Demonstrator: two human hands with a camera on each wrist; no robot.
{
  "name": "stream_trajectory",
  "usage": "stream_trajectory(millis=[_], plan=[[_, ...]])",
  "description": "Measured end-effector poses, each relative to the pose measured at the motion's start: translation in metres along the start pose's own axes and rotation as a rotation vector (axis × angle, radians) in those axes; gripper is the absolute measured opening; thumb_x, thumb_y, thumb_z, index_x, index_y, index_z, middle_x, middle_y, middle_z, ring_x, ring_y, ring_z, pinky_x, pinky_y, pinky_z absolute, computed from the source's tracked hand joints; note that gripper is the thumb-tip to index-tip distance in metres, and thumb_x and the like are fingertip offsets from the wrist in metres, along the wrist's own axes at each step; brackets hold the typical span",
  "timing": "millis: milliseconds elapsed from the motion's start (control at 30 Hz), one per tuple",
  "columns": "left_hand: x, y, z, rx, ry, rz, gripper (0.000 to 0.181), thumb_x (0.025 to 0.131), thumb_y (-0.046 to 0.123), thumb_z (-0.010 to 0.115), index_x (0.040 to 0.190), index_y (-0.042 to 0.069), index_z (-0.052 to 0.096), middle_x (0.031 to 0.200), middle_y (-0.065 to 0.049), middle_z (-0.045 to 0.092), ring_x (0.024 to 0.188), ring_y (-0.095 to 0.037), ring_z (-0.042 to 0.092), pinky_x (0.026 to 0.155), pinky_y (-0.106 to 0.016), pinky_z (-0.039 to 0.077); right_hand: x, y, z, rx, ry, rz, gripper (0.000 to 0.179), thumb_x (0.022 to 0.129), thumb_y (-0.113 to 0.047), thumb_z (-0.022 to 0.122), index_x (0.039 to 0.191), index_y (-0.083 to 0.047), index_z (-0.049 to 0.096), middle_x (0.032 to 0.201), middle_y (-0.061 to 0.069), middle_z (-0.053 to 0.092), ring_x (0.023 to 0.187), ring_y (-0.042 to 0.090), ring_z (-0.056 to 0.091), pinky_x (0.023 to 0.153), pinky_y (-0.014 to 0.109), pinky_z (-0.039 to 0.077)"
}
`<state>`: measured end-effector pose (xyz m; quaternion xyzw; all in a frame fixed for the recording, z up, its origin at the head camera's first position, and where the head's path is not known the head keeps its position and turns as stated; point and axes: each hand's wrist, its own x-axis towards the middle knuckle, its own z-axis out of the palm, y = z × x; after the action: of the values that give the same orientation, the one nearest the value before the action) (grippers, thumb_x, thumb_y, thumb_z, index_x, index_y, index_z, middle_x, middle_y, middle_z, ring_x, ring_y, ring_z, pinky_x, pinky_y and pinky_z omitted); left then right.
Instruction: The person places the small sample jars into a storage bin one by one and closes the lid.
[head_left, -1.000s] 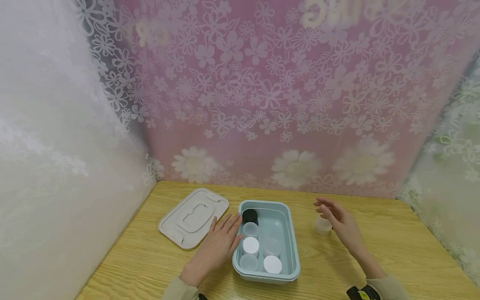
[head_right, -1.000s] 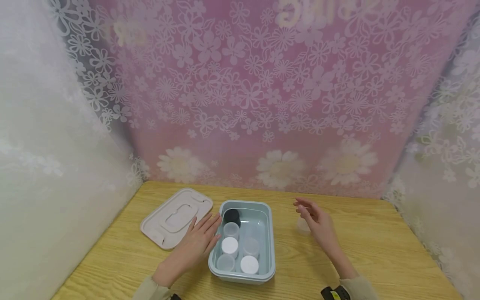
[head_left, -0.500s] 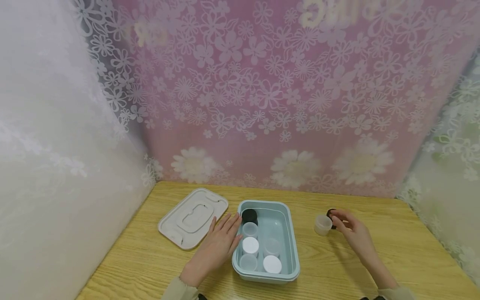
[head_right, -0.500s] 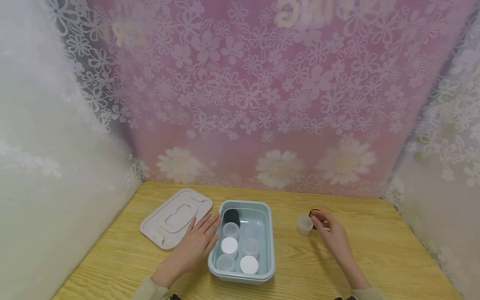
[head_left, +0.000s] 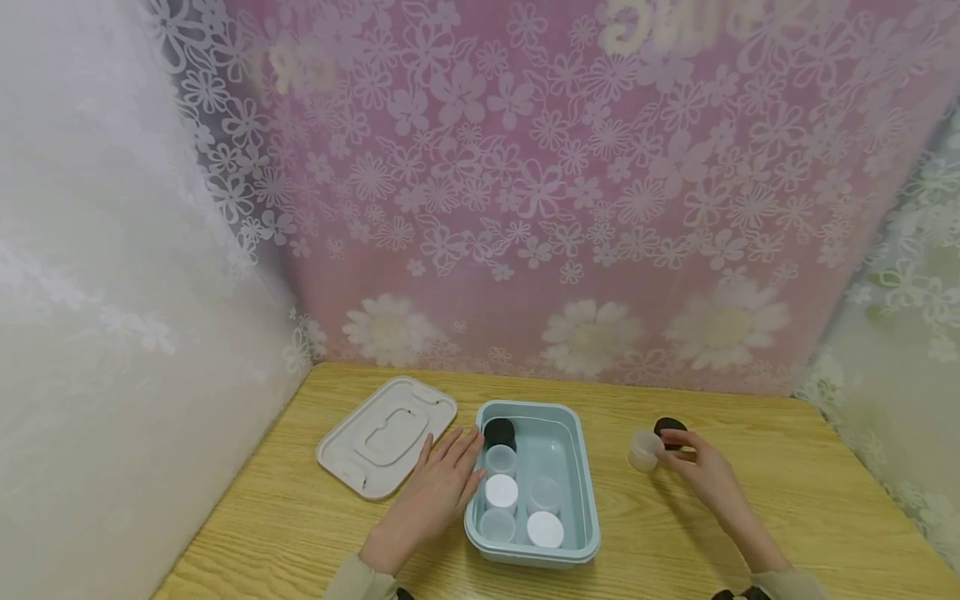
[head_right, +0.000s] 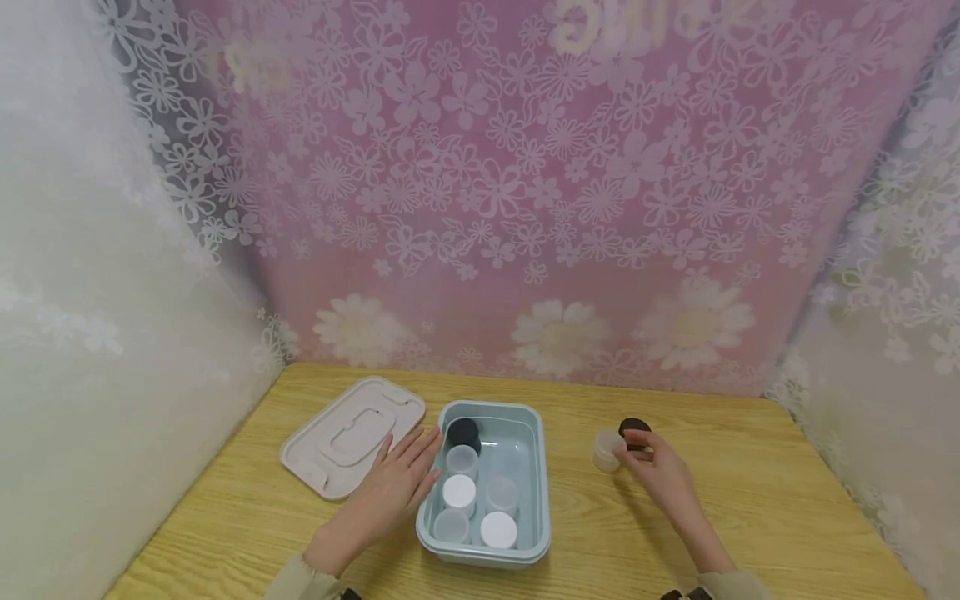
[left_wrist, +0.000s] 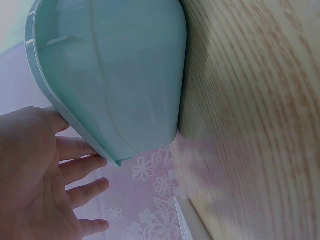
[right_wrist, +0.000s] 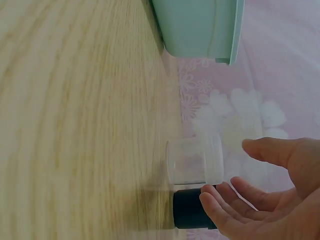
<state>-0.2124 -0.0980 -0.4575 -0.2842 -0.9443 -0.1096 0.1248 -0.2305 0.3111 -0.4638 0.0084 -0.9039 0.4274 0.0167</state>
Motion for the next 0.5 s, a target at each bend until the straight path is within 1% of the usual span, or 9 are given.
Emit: stream_trajectory(millis=[133,300,500], plan=[[0.000,0.000,0.000,0.001,0.005,-0.001,0.053,0.109,0.035,0.046,0.154,0.007,0.044,0.159,-0.009,0.042,0.147,-0.033,0.036,0.117,-0.064,0.026,0.004,0.000,0.004,0.016,-0.007,-0.032,0.060,0.100,-0.025,0.067,0.145,0.009,0.045,0.140,0.033,0.050,0.122,0.048,0.057,0.085,0.044,0.059],[0.000,0.001,0.000,0.019,0.015,0.000,0.053,0.109,0.035,0.046,0.154,0.007,0.045,0.158,-0.009,0.043,0.147,-0.032,0.037,0.116,-0.064,0.027,0.012,-0.004,0.009,-0.029,-0.011,-0.081,0.062,0.097,-0.023,0.071,0.143,0.012,0.046,0.137,0.036,0.052,0.119,0.049,0.059,0.083,0.043,0.059],[0.001,0.001,0.002,0.022,0.014,-0.001,0.053,0.109,0.035,0.046,0.154,0.007,0.045,0.158,-0.009,0.043,0.146,-0.033,0.038,0.116,-0.064,0.027,0.019,-0.008,0.013,-0.040,-0.024,-0.084,0.065,0.095,-0.019,0.073,0.143,0.013,0.045,0.138,0.037,0.050,0.118,0.049,0.058,0.083,0.043,0.059]])
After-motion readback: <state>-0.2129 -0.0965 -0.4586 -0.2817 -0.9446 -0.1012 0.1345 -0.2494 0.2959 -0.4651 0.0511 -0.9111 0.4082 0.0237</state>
